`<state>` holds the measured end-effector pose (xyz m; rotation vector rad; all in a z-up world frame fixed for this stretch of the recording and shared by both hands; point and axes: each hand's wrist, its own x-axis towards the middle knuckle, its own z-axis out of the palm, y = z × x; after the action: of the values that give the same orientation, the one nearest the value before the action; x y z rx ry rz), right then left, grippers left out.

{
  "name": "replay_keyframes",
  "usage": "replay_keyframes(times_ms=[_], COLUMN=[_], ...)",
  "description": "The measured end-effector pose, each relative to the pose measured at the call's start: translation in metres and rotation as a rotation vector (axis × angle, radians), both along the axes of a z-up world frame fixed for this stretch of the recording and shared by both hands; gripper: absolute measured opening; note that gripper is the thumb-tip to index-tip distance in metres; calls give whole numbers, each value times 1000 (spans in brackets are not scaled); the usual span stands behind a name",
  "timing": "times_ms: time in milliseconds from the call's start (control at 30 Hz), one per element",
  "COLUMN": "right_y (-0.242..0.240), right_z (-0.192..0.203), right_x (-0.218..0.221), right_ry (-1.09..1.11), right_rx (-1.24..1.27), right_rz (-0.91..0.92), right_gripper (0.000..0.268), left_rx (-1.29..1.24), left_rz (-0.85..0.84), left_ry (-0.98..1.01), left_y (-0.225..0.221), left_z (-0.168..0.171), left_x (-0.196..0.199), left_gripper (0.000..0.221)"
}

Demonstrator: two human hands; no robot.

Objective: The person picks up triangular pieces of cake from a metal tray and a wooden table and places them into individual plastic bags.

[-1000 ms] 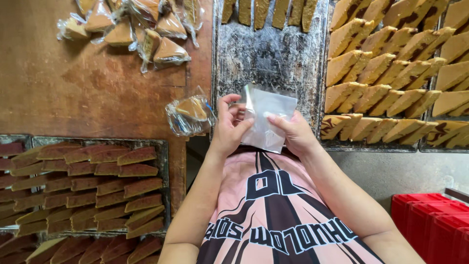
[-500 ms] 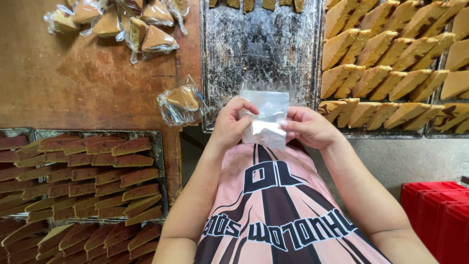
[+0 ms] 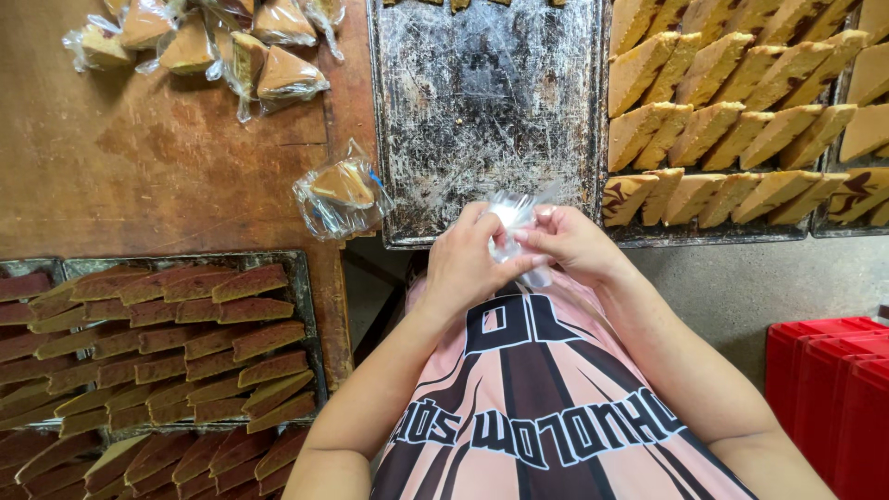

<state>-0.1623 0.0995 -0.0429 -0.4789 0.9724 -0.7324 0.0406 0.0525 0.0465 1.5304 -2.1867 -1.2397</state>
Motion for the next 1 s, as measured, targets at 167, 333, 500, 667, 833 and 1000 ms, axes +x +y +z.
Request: replay_keyframes(times_ms=[167,333,500,667,833,1000], right_y=[-15,-19,-15,-14,-13,-22], right_z=[27,25,16,16,22,31], right_x=[13,22,20,-3,-9,8], right_ry=[-22,-41,-49,-172,-117,-48], right_rx=[-28,10,9,60,-21,-56], right_rz=[-105,-171,-166,-85,36,-78], right_gripper=[31,30,33,32,28,33], left_rx=[-140,5,59,-40,-5,0], left_rz=[4,53,90,112,141,102], left_ry=[180,269,338,379,307,249], left_y=[-6,-11,-12,-20,-21,-17], left_z=[-14,-17,-16,-13,-4,3], left_x=[3,9,10,17,20,14], left_gripper=[38,28,19,25,28,34])
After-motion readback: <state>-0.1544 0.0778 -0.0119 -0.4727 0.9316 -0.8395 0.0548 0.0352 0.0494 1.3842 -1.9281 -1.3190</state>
